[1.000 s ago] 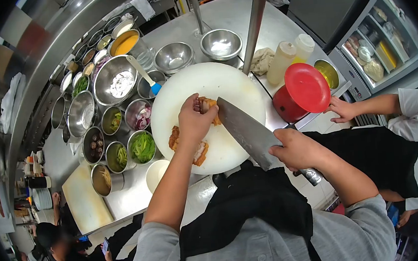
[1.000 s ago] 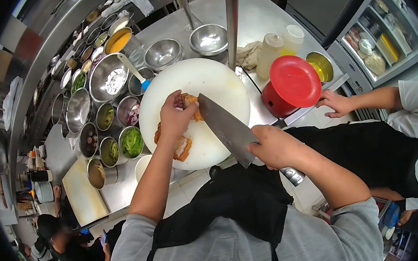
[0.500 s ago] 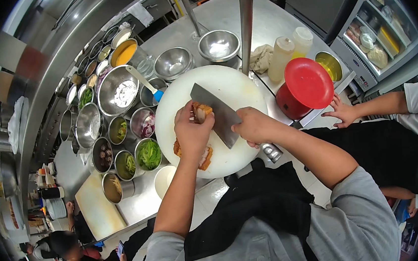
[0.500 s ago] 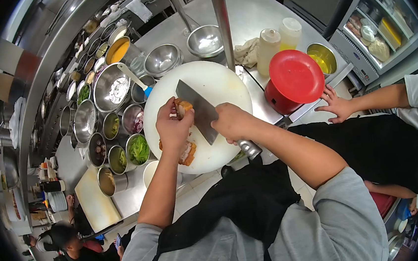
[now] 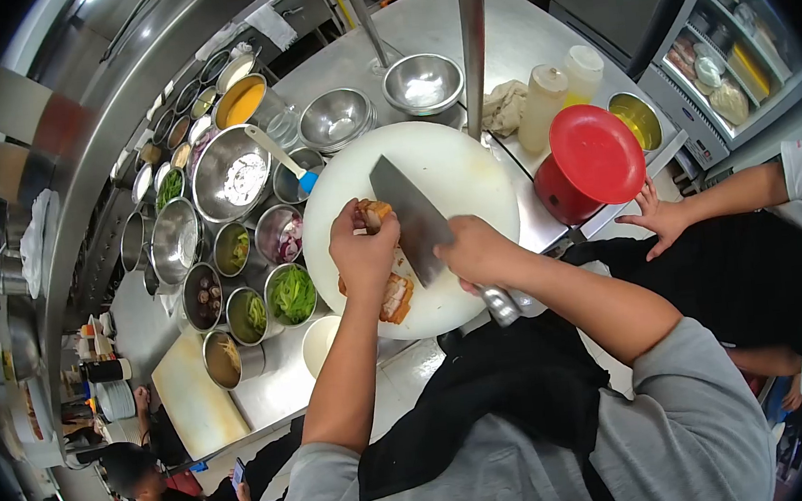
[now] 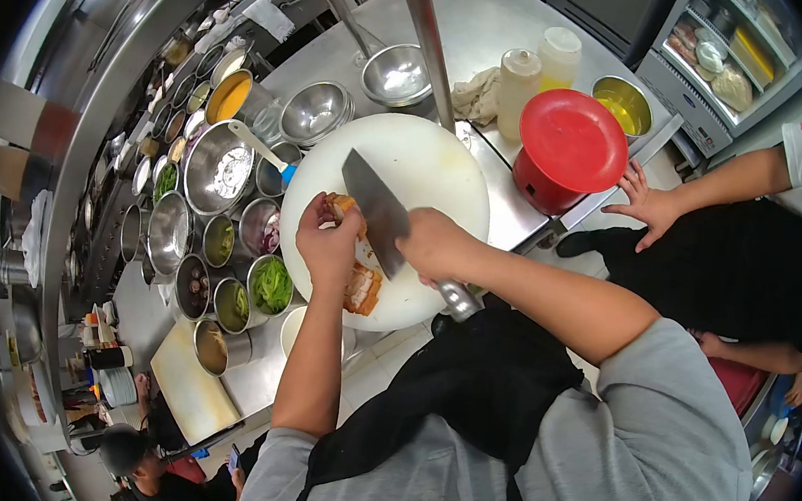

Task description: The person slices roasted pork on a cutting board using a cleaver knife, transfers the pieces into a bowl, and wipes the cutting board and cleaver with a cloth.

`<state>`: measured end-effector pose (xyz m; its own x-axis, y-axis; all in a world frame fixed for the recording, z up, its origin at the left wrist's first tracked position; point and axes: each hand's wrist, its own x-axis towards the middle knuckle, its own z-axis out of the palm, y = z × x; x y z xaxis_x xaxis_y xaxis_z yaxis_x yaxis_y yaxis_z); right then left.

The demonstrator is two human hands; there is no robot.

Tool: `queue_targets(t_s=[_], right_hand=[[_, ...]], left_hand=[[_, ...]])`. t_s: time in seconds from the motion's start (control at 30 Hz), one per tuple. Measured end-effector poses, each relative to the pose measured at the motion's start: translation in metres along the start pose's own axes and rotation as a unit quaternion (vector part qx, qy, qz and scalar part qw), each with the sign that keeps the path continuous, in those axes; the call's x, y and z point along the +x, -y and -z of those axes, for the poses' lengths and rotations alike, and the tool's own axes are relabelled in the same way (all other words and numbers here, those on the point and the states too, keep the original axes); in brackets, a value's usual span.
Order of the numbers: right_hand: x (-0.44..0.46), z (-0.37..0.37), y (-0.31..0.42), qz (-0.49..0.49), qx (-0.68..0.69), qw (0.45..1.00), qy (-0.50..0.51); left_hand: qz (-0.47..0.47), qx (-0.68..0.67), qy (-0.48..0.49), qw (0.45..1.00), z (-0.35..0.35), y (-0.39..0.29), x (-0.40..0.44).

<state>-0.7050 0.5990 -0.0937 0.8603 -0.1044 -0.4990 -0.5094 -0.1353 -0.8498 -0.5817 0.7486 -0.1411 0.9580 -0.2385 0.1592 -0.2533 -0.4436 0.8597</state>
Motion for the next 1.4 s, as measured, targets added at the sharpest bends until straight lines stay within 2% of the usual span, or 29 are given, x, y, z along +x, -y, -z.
queue_targets(t_s=[0.07, 0.13, 0.17, 0.27, 0.3, 0.33, 0.37, 0.4, 0.43, 0.47, 0.5, 0.6, 0.67, 0.77, 0.83, 0.97, 1.03, 1.1, 1.17, 1.2, 1.27, 1.3, 1.37, 1.4], right_hand=[[0.010, -0.001, 0.013, -0.013, 0.002, 1.000, -0.017], [0.012, 0.000, 0.020, -0.025, 0.002, 0.999, -0.030], [0.011, 0.002, 0.019, -0.005, -0.047, 0.998, -0.030], [-0.007, 0.011, 0.026, 0.021, -0.126, 0.991, -0.050], [-0.013, 0.014, 0.028, 0.029, -0.152, 0.985, -0.070], [-0.016, 0.018, 0.022, 0.028, -0.155, 0.985, -0.069], [-0.021, 0.026, 0.015, 0.080, -0.214, 0.965, -0.129], [-0.025, 0.033, 0.010, 0.131, -0.272, 0.935, -0.188], [-0.031, 0.041, 0.009, 0.131, -0.275, 0.934, -0.187], [-0.040, 0.050, 0.013, 0.089, -0.245, 0.948, -0.185], [-0.046, 0.058, 0.013, 0.048, -0.214, 0.958, -0.185], [-0.059, 0.071, -0.004, 0.038, -0.205, 0.959, -0.192], [-0.072, 0.077, -0.013, 0.040, -0.216, 0.955, -0.201], [-0.093, 0.082, -0.020, 0.031, -0.233, 0.952, -0.195], [-0.106, 0.083, -0.025, 0.020, -0.238, 0.953, -0.187], [-0.125, 0.085, -0.020, 0.012, -0.254, 0.951, -0.178], [-0.132, 0.084, -0.012, -0.006, -0.264, 0.949, -0.173], [-0.136, 0.084, -0.005, -0.009, -0.302, 0.937, -0.173], [-0.141, 0.082, -0.002, -0.005, -0.324, 0.931, -0.168], [-0.143, 0.081, 0.000, 0.001, -0.344, 0.925, -0.163], [-0.147, 0.080, 0.005, -0.007, -0.350, 0.925, -0.147], [-0.149, 0.077, 0.006, -0.014, -0.356, 0.925, -0.131], [-0.148, 0.072, 0.007, -0.019, -0.364, 0.923, -0.120], [-0.146, 0.070, 0.003, 0.012, -0.379, 0.918, -0.119]], left_hand=[[-0.001, -0.004, -0.009, 1.000, 0.004, -0.005, -0.001], [0.027, -0.068, -0.017, 0.997, 0.011, -0.015, -0.003], [0.027, -0.067, -0.018, 0.997, 0.012, -0.011, 0.001], [0.094, -0.258, -0.024, 0.961, 0.018, -0.004, 0.010], [0.094, -0.261, -0.025, 0.960, 0.022, -0.012, 0.007], [0.057, -0.176, 0.052, 0.981, 0.027, -0.020, -0.001], [0.019, -0.089, 0.127, 0.988, 0.032, -0.031, -0.010], [0.016, -0.010, 0.182, 0.983, 0.032, -0.045, -0.025], [-0.045, 0.070, 0.219, 0.972, 0.026, -0.055, -0.039], [-0.182, 0.139, 0.208, 0.951, 0.012, -0.046, -0.053], [-0.224, 0.180, 0.215, 0.933, 0.006, -0.051, -0.066], [-0.238, 0.214, 0.228, 0.919, -0.010, -0.052, -0.070], [-0.282, 0.205, 0.168, 0.922, -0.005, -0.059, -0.060], [-0.164, 0.248, 0.179, 0.938, 0.004, -0.054, -0.011], [-0.081, 0.311, 0.278, 0.905, 0.000, -0.038, 0.013], [-0.038, 0.320, 0.334, 0.886, -0.026, -0.037, 0.031], [-0.070, 0.251, 0.198, 0.945, -0.047, -0.032, 0.031], [-0.056, 0.239, 0.221, 0.944, -0.044, -0.044, 0.029], [-0.144, 0.193, 0.129, 0.962, -0.027, -0.053, 0.010], [-0.141, 0.190, 0.130, 0.963, -0.013, -0.061, 0.000], [0.045, 0.138, 0.348, 0.926, 0.017, -0.073, -0.021], [0.044, 0.139, 0.353, 0.924, 0.019, -0.070, -0.036], [-0.129, 0.169, 0.322, 0.923, 0.009, -0.062, -0.067], [-0.130, 0.166, 0.323, 0.923, -0.001, -0.056, -0.073]])
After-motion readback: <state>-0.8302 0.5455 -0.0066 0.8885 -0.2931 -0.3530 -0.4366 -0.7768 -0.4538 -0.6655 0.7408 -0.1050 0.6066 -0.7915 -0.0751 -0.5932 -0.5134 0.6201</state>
